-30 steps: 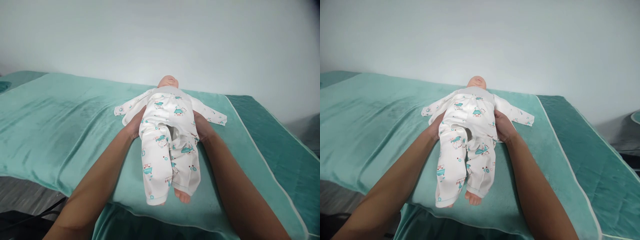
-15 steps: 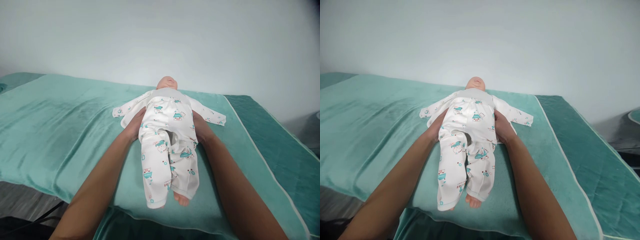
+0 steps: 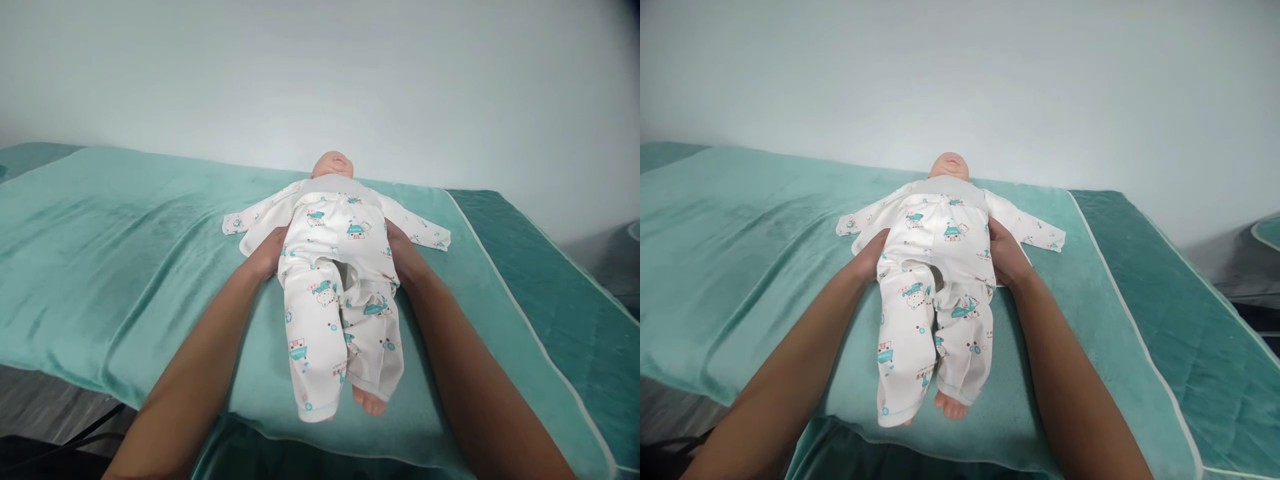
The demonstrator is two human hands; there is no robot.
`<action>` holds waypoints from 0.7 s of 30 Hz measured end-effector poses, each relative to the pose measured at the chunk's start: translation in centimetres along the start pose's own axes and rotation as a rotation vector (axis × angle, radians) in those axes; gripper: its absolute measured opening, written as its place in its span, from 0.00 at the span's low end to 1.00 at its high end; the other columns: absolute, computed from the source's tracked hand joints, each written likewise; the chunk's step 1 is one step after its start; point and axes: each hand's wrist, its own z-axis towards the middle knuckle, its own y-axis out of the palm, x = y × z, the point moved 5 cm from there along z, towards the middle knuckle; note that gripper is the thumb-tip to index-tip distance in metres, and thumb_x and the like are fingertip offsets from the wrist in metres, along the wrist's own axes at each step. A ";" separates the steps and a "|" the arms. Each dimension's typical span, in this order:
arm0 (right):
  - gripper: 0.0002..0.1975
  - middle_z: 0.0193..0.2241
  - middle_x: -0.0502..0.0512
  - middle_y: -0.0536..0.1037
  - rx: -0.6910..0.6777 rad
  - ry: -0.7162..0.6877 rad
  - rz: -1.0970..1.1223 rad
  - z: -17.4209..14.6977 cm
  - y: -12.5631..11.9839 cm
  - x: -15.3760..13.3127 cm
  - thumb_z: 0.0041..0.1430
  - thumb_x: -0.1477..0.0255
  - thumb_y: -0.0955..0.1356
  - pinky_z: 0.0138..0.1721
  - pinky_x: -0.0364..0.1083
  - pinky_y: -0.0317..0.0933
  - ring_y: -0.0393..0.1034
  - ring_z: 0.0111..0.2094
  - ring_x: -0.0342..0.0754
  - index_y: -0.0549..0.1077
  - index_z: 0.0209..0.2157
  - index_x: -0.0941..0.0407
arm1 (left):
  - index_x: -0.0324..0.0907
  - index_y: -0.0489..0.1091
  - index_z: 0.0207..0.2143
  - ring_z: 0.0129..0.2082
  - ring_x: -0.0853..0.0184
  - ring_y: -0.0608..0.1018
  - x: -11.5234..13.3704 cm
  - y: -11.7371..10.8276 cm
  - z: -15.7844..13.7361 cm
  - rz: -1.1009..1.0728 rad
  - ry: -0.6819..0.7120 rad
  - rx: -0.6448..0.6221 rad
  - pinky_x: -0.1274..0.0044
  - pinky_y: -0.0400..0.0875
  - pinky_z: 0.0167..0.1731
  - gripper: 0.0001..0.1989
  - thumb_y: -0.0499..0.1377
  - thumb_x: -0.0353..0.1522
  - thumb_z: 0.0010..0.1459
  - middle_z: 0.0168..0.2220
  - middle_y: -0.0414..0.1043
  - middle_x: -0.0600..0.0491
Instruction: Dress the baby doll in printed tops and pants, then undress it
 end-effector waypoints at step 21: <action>0.22 0.48 0.61 0.78 0.163 0.018 -0.332 0.2 -0.7 -0.3 0.43 0.61 0.77 0.56 0.59 0.62 0.65 0.56 0.65 0.76 0.41 0.54 | 0.40 0.77 0.44 0.36 0.59 0.79 0.3 0.5 -0.7 -0.268 -0.134 -0.078 0.69 0.74 0.38 0.22 0.67 0.30 0.42 0.34 0.80 0.50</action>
